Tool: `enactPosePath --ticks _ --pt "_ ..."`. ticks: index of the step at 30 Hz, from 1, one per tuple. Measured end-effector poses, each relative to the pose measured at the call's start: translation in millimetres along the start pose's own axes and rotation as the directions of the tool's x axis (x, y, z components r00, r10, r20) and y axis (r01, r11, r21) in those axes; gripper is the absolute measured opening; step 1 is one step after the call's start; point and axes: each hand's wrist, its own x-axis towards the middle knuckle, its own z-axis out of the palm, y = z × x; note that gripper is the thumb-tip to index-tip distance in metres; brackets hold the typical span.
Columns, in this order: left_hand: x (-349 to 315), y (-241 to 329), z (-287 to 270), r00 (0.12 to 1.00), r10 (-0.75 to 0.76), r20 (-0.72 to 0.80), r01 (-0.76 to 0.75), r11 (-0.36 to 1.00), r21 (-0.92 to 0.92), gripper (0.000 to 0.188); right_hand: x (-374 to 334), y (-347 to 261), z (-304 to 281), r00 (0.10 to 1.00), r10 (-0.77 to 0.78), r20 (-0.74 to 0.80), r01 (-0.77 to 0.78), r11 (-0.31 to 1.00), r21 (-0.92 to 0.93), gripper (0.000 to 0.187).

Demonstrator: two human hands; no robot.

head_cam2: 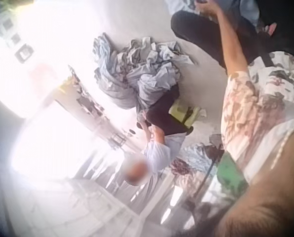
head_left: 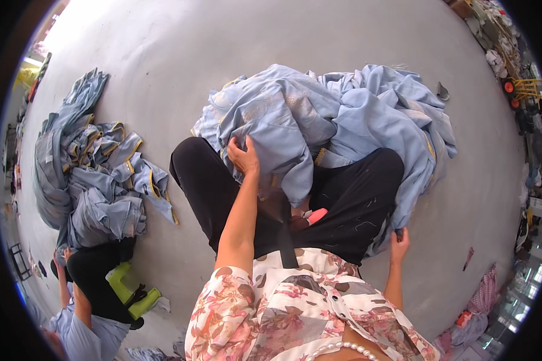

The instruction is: The person sits on the floor and repeatedly trims loose threads and excess fabric from the edges of a light blue garment using small scissors. The person handles the fabric with both hands, snips threads, and adjusts the material throughout the clip.

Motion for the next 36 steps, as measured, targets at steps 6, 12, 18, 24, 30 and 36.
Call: enactPosePath --ticks 6,12,18,24,30,36 --pt "-53 55 -36 0.742 0.663 0.101 -0.666 0.746 -0.005 0.078 17 -57 -51 0.897 0.161 -0.412 -0.084 0.977 0.197 0.025" --pt "-53 52 -8 0.028 0.572 0.820 -0.987 0.147 -0.068 0.040 80 -196 54 0.950 -0.310 0.039 0.284 0.908 0.309 0.026" --pt "53 -16 -69 0.936 0.072 0.345 -0.252 0.821 0.512 0.015 123 -284 152 0.813 -0.501 0.295 0.369 0.837 0.405 0.026" --pt "9 -74 -44 0.831 -0.446 -0.333 0.340 0.881 -0.330 0.022 213 -365 271 0.765 -0.554 0.328 0.374 0.797 0.474 0.031" --pt "-111 -154 17 0.078 -0.631 0.772 0.702 -0.515 -0.492 0.032 316 -362 408 0.837 -0.342 0.428 0.316 0.940 0.132 0.044" --pt "-83 -146 39 0.098 -0.668 0.738 0.704 -0.478 -0.525 0.031 352 -292 511 0.663 -0.061 0.746 0.470 0.809 -0.352 0.048"
